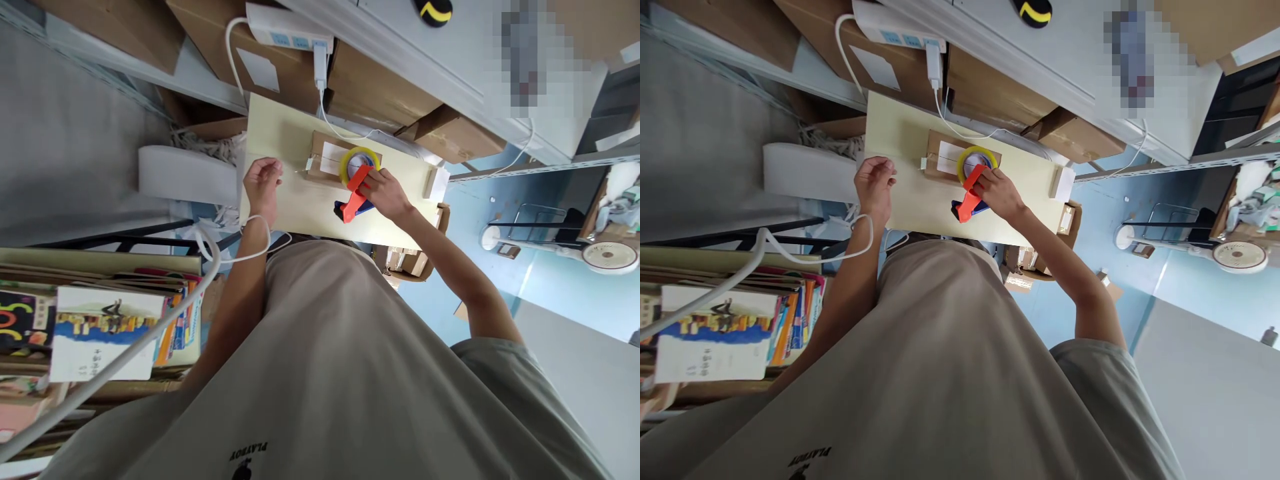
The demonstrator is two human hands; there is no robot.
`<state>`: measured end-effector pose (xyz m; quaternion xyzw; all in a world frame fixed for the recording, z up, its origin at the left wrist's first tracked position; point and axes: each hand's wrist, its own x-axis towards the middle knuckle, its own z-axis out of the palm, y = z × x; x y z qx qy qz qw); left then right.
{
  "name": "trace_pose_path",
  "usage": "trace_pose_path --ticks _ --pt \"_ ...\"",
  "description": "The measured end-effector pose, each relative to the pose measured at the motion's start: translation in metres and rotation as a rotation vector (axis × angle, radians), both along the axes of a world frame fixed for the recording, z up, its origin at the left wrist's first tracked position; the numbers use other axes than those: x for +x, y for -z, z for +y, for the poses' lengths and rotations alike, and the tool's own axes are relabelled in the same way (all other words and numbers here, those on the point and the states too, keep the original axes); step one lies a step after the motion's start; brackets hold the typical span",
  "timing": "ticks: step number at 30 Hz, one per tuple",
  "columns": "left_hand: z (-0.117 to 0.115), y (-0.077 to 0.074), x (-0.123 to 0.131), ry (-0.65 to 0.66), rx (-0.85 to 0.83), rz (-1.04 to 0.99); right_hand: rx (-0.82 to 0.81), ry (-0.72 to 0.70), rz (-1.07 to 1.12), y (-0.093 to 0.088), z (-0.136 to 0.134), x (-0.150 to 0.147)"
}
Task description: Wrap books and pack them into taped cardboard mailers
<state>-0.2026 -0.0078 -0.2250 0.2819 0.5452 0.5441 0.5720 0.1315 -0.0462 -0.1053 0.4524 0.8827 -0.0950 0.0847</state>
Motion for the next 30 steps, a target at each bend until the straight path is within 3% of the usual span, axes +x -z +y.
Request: trace_pose_path --ticks 9,17,30 --pt "-0.003 -0.006 0.005 -0.022 -0.015 0.048 -0.115 0.071 0.085 -0.013 0.016 0.001" --pt "-0.001 -0.003 0.009 -0.065 -0.029 0.037 -0.195 0.061 0.173 -0.006 0.011 0.023" --pt "-0.005 -0.012 0.013 -0.127 -0.052 0.069 -0.204 0.002 0.123 0.002 0.029 0.021"
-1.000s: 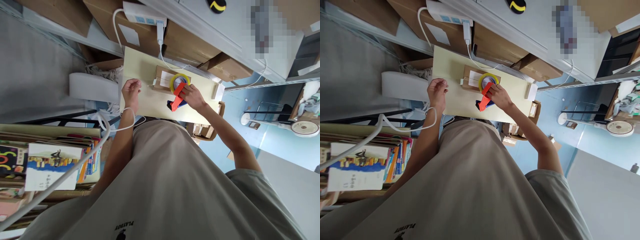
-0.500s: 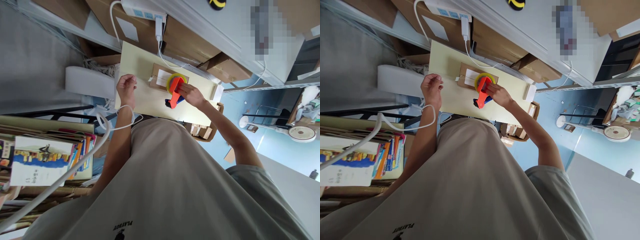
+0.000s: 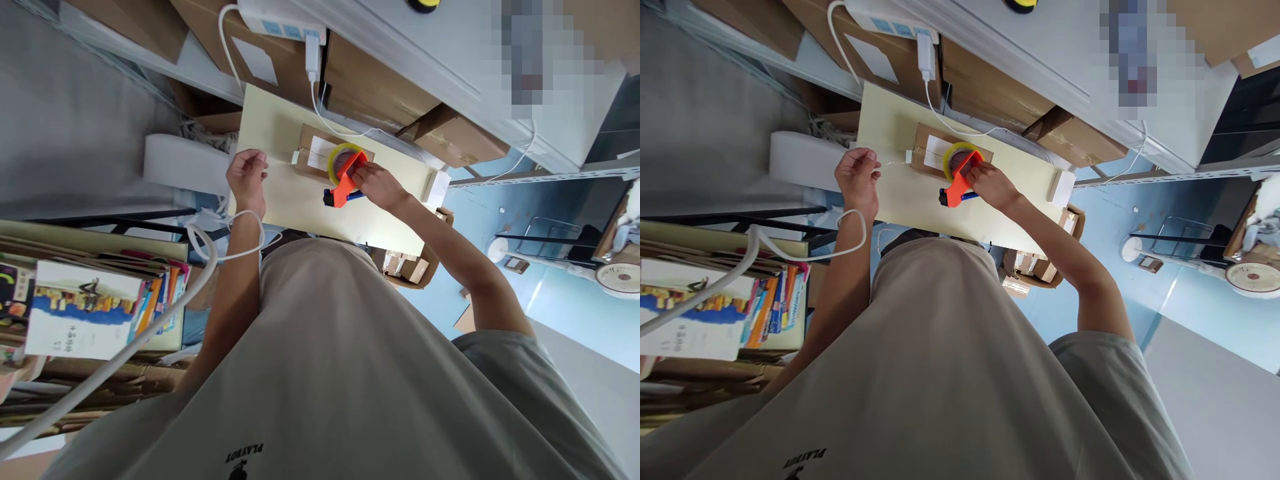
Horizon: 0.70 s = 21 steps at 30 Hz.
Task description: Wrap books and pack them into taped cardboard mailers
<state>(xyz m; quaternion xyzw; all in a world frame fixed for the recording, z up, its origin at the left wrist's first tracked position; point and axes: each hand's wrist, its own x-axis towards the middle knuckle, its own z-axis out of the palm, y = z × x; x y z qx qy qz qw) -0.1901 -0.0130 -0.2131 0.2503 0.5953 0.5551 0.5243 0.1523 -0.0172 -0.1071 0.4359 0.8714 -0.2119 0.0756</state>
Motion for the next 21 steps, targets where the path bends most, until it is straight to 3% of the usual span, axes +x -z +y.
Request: trace_pose_path --ticks 6,10,18,21 --pt "-0.004 -0.005 0.004 0.005 -0.013 0.009 0.037 0.118 0.026 0.019 -0.004 -0.006" --pt "-0.002 0.000 0.006 -0.027 0.008 0.076 0.074 0.150 0.089 0.033 -0.009 -0.011" --pt "0.006 0.015 0.011 -0.067 0.026 0.071 0.024 0.257 -0.089 0.020 -0.015 -0.018" --pt "0.005 0.017 0.011 -0.090 0.033 0.085 0.052 0.235 -0.079 0.026 -0.018 -0.019"
